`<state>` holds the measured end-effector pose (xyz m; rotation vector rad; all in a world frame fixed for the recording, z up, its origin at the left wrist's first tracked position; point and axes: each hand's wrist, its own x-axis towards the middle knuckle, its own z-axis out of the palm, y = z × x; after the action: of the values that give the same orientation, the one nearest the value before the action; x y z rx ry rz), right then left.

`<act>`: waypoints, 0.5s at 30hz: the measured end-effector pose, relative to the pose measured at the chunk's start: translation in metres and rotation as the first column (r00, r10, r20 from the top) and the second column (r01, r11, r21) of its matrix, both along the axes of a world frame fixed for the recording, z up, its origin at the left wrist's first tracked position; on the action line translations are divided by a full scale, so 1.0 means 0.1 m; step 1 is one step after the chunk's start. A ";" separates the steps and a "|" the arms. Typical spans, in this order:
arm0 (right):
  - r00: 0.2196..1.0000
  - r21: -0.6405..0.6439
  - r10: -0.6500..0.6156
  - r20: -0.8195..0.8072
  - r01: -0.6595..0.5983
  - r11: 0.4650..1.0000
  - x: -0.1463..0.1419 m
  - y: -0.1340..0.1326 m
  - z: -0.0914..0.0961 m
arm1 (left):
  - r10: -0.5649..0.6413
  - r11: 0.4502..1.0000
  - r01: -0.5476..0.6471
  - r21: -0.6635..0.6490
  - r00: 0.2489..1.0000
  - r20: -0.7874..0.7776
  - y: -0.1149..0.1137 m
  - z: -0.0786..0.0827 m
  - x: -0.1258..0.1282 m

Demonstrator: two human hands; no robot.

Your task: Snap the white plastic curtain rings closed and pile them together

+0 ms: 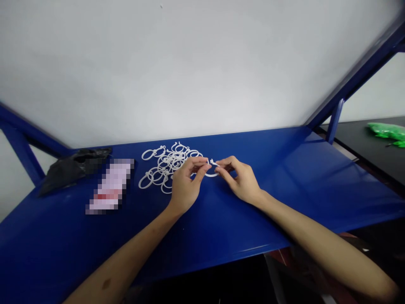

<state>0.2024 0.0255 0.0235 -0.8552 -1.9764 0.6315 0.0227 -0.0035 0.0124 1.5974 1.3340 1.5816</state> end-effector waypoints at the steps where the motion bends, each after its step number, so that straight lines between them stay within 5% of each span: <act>1: 1.000 0.015 0.006 0.021 -0.006 1.000 0.01 0.00 0.01 | -0.008 1.000 0.008 -0.001 1.000 -0.020 0.00 0.00 0.00; 7: 0.994 0.085 0.098 0.047 -0.102 0.991 0.05 0.00 0.08 | -0.031 0.999 0.032 0.002 0.993 -0.110 -0.03 0.01 -0.04; 15: 0.980 0.167 0.145 0.133 -0.167 0.972 0.11 0.00 0.06 | 0.042 0.982 0.018 0.190 0.951 -0.306 -0.10 0.11 -0.03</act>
<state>0.2132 0.0255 0.0293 -0.6460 -2.1884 0.4926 0.0199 -0.0140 0.0232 2.0259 1.3817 1.5517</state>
